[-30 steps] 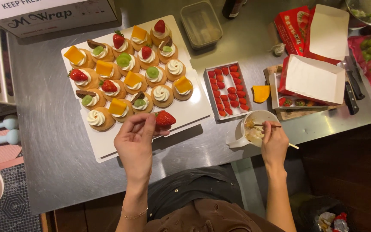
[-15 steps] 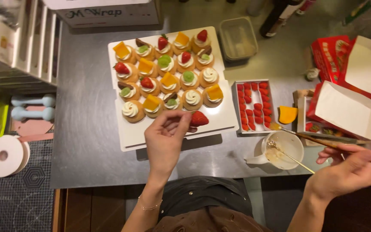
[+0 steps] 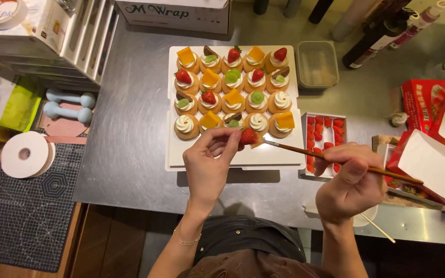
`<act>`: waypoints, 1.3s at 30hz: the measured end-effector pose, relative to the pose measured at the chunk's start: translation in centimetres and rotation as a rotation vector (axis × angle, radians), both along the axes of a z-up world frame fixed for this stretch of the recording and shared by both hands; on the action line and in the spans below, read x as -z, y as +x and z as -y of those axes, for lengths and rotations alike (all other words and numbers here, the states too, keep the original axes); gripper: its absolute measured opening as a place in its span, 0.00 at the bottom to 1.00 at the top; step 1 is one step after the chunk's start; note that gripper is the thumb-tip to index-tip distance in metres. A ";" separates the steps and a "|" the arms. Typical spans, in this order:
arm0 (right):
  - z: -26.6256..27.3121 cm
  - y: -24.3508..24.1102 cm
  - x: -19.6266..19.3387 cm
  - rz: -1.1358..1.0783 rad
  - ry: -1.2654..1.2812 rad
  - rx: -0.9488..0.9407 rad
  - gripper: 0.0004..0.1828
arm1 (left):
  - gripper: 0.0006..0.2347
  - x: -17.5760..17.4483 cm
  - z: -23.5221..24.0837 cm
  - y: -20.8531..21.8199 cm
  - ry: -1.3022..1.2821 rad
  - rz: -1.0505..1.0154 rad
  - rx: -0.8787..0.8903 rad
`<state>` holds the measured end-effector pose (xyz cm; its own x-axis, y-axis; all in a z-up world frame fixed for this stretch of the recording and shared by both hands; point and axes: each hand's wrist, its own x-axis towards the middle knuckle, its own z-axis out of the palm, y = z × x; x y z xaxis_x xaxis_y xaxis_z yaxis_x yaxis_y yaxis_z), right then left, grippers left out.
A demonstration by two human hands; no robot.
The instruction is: The person brushes a glaze onto strawberries with a brush and places the glazed strawberries onto cream-topped tarts arranged in a box, working one strawberry at a time. They mix the glaze in a bowl with a spoon, discard residue into a bin, and at the end close and stack the empty strawberry boxes on the counter.
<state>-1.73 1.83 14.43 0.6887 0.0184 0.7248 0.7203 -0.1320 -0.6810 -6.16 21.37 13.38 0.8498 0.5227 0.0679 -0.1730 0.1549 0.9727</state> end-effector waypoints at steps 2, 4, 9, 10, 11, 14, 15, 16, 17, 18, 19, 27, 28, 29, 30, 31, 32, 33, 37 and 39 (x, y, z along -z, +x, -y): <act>-0.4 -0.2 -0.6 -0.007 0.066 0.039 0.24 | 0.06 -0.1 -0.1 0.2 0.040 -0.028 0.000; -0.5 -0.1 -0.7 -0.019 0.114 0.021 0.24 | 0.06 -0.3 0.0 0.1 0.052 -0.019 0.006; -0.7 0.0 -0.8 -0.018 0.069 0.001 0.25 | 0.06 -1.1 0.4 -0.1 0.013 0.034 0.087; -0.7 0.0 -0.9 -0.007 0.015 0.036 0.25 | 0.06 -0.9 0.4 -0.2 0.029 0.026 0.084; -0.7 -0.1 -0.9 0.003 -0.040 0.071 0.26 | 0.06 -0.7 0.3 -0.2 0.045 0.018 0.082; -0.3 -0.1 -1.1 0.007 -0.069 0.115 0.26 | 0.06 0.0 0.3 0.1 0.078 0.028 0.048; -0.4 -0.2 -1.3 0.009 -0.070 0.118 0.26 | 0.06 0.0 0.3 0.2 0.077 0.030 0.050; -0.5 -0.4 -1.5 -0.024 0.008 0.110 0.26 | 0.07 0.0 0.2 0.2 0.064 0.013 0.039; -0.6 -0.6 -1.7 -0.058 0.087 0.103 0.26 | 0.07 0.1 0.2 0.2 0.050 -0.005 0.028; -0.7 -0.6 -1.6 -0.058 0.086 0.103 0.26 | 0.07 0.0 0.1 0.2 0.050 -0.005 0.028; -0.8 -0.6 -1.5 -0.070 0.105 0.088 0.26 | 0.07 -0.1 0.1 0.1 0.039 -0.004 0.035; -0.7 -0.6 -1.5 -0.063 0.016 0.079 0.28 | 0.07 1.0 -0.3 0.2 -0.096 0.065 0.009; -0.9 -0.8 -1.6 -0.046 0.051 0.093 0.27 | 0.07 1.2 -0.4 0.3 -0.123 0.060 -0.001; -1.1 -0.9 -1.8 -0.030 0.086 0.107 0.26 | 0.07 1.4 -0.5 0.3 -0.150 0.055 -0.011; -1.4 -1.0 -1.6 -0.030 0.086 0.106 0.26 | 0.07 1.4 -0.5 0.4 -0.150 0.055 -0.012; -1.6 -1.0 -1.4 0.020 0.067 0.084 0.26 | 0.07 1.3 -0.4 0.5 -0.148 0.056 -0.014; -1.8 -1.1 -1.2 0.070 0.049 0.063 0.25 | 0.07 1.2 -0.4 0.5 -0.146 0.056 -0.016; -1.7 -1.1 -1.0 0.069 0.049 0.064 0.25 | 0.07 1.2 -0.5 0.6 -0.146 0.055 -0.015; -1.0 -0.6 -0.7 0.227 -0.169 -0.011 0.24 | 0.07 1.1 -0.9 0.7 -0.148 0.052 -0.067; -0.7 -0.7 -0.2 0.254 -0.219 -0.013 0.23 | 0.07 1.1 -0.9 0.6 -0.145 0.037 -0.067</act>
